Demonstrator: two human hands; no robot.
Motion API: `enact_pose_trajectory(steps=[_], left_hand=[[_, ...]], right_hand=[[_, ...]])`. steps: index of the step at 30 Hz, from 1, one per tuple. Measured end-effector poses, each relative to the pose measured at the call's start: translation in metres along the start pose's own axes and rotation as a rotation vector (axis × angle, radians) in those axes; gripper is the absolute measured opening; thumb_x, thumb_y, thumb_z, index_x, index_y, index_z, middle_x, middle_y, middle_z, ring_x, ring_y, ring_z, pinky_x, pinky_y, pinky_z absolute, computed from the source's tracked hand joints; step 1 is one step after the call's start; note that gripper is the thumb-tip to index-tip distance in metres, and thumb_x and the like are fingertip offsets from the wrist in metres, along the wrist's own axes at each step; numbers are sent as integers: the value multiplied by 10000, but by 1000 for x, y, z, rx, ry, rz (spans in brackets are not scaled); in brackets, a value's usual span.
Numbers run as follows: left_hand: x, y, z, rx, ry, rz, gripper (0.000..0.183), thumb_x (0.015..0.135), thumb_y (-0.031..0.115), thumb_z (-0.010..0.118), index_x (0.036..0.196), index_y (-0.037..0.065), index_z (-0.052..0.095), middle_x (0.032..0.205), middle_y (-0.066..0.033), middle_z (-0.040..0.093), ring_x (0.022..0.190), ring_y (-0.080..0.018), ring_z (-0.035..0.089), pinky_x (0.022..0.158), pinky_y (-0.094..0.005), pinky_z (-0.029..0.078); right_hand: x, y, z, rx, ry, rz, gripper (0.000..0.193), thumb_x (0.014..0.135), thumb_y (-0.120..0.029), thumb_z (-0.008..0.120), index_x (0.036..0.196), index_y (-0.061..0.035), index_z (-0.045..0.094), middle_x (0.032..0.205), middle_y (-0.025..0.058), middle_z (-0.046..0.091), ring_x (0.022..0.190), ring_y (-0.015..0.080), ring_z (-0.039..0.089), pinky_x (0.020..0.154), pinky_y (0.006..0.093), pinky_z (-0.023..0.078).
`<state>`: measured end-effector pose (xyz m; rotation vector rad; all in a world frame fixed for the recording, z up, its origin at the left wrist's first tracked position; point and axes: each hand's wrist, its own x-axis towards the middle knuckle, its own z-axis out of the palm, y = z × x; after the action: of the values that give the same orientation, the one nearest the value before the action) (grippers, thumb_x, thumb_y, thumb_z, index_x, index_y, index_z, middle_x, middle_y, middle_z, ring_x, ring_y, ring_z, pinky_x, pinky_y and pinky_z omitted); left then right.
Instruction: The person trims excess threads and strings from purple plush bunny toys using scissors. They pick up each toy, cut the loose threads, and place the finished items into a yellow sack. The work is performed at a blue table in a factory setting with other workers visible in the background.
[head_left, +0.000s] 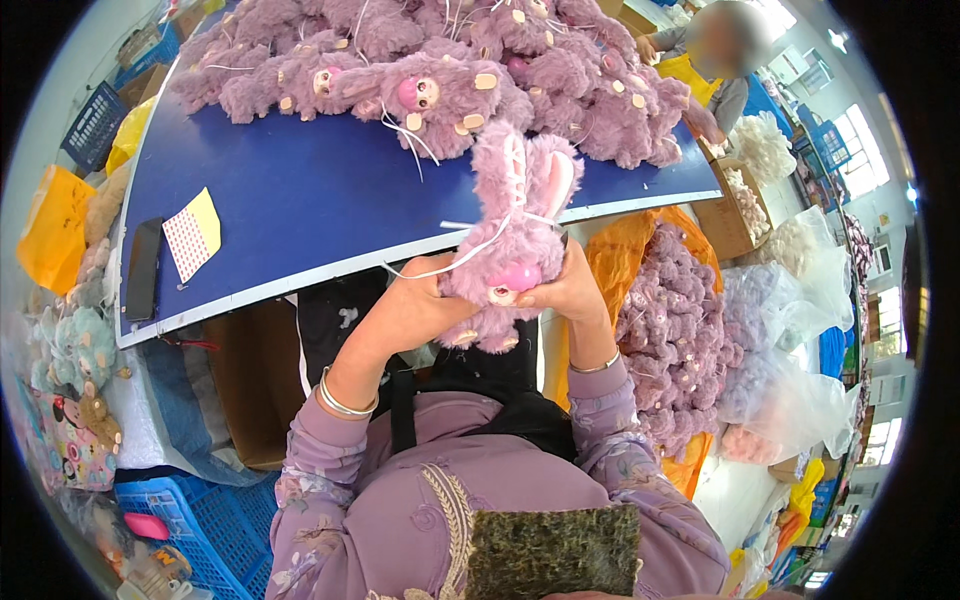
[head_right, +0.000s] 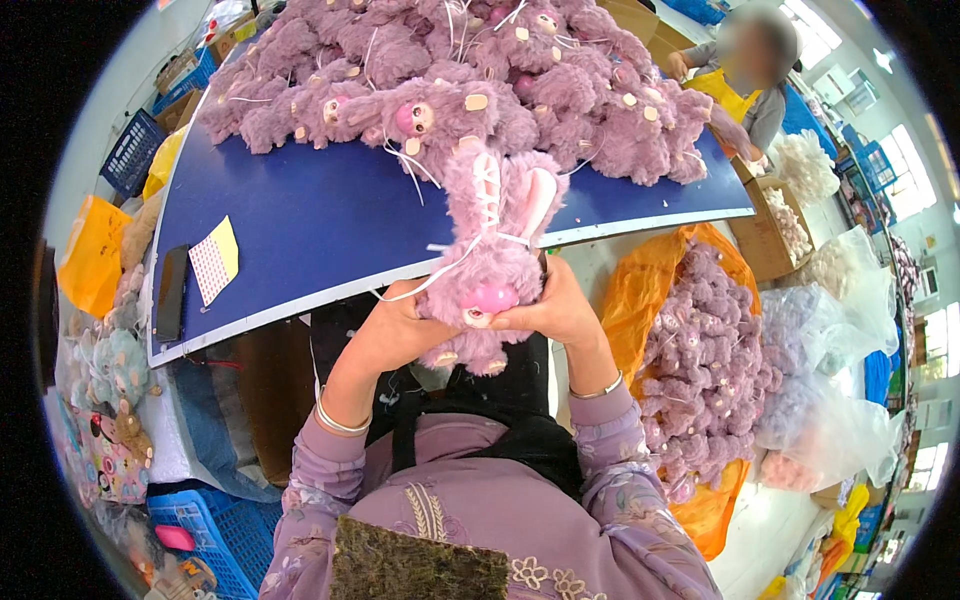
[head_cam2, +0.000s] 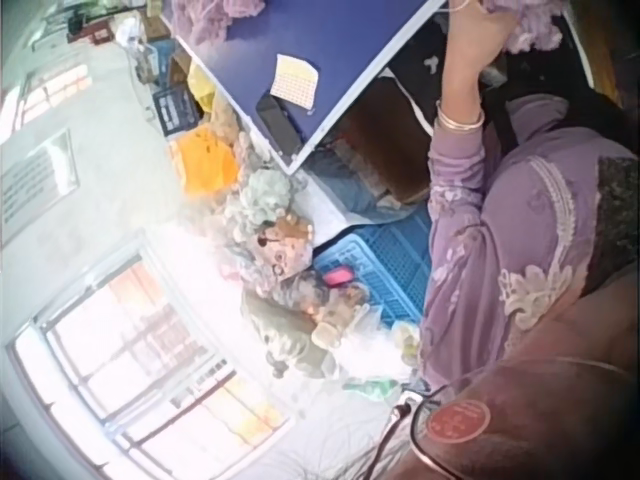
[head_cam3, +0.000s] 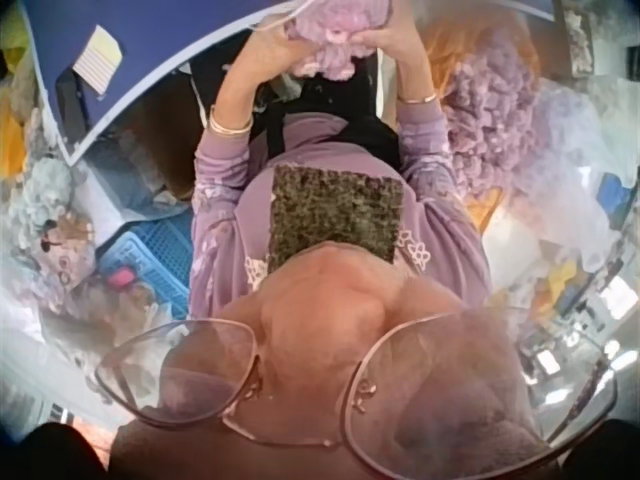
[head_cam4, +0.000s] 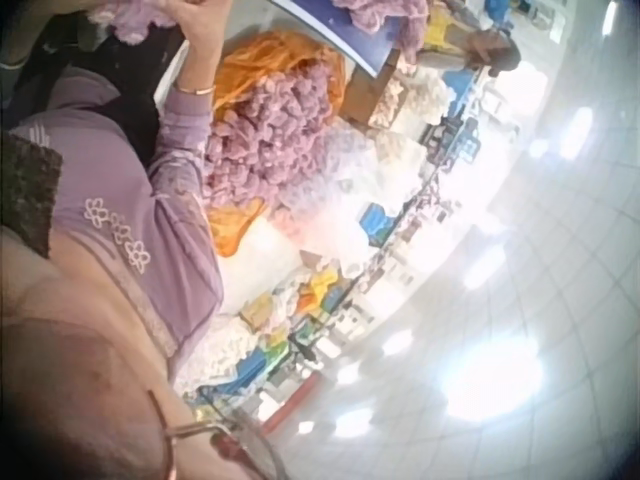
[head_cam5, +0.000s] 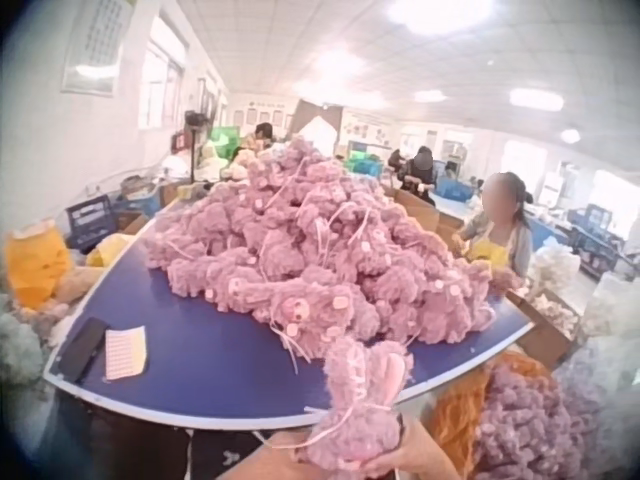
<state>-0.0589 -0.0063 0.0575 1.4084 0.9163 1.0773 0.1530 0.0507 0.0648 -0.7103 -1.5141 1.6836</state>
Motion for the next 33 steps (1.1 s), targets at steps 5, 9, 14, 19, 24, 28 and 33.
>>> enact_pose_trajectory(steps=[5,9,14,19,24,28,33], left_hand=[[-3,-12,7,-62,87,-135,358,793,64,691,1130,-28,612,928,-54,669,839,-78,584,759,-253,488],[-2,-12,5,-162,74,-136,327,802,48,678,1116,-26,620,935,-35,662,830,-67,587,745,-238,489],[1,-18,7,-112,134,-100,326,815,52,625,1131,-27,609,951,-50,665,837,-79,591,759,-249,492],[4,-21,15,-177,81,-167,330,793,41,642,1110,-45,611,920,-46,666,815,-76,588,734,-251,496],[14,-25,29,-31,-39,-194,276,784,128,719,1016,-9,659,872,-17,666,764,-53,578,676,-248,488],[26,-6,3,77,-15,-88,204,822,165,681,984,41,666,862,10,636,732,-59,559,646,-219,457],[50,15,-78,323,286,92,183,849,113,658,1008,20,656,918,2,640,830,-63,572,729,-223,476]], right_hand=[[-4,1,7,-88,78,-38,651,605,-56,857,1178,28,559,1078,71,631,971,130,590,891,303,473],[-3,15,15,-24,204,-108,661,618,-58,847,1196,20,535,1098,81,614,986,150,592,898,321,476],[-3,19,19,-16,294,-142,654,627,-42,827,1205,20,527,1100,80,612,989,161,594,889,315,480],[-12,13,-2,-83,178,7,579,647,-52,821,1161,38,571,1069,72,638,951,137,601,872,302,485],[-32,4,-19,-142,216,54,583,641,-97,833,1146,46,578,1042,73,650,928,140,613,851,305,499],[-69,-30,-79,-657,532,72,607,644,-311,834,1121,-11,610,999,118,672,881,197,665,792,342,561],[-160,-59,-247,-1287,985,279,551,745,-292,760,1134,61,595,969,172,679,917,233,671,778,323,539]])
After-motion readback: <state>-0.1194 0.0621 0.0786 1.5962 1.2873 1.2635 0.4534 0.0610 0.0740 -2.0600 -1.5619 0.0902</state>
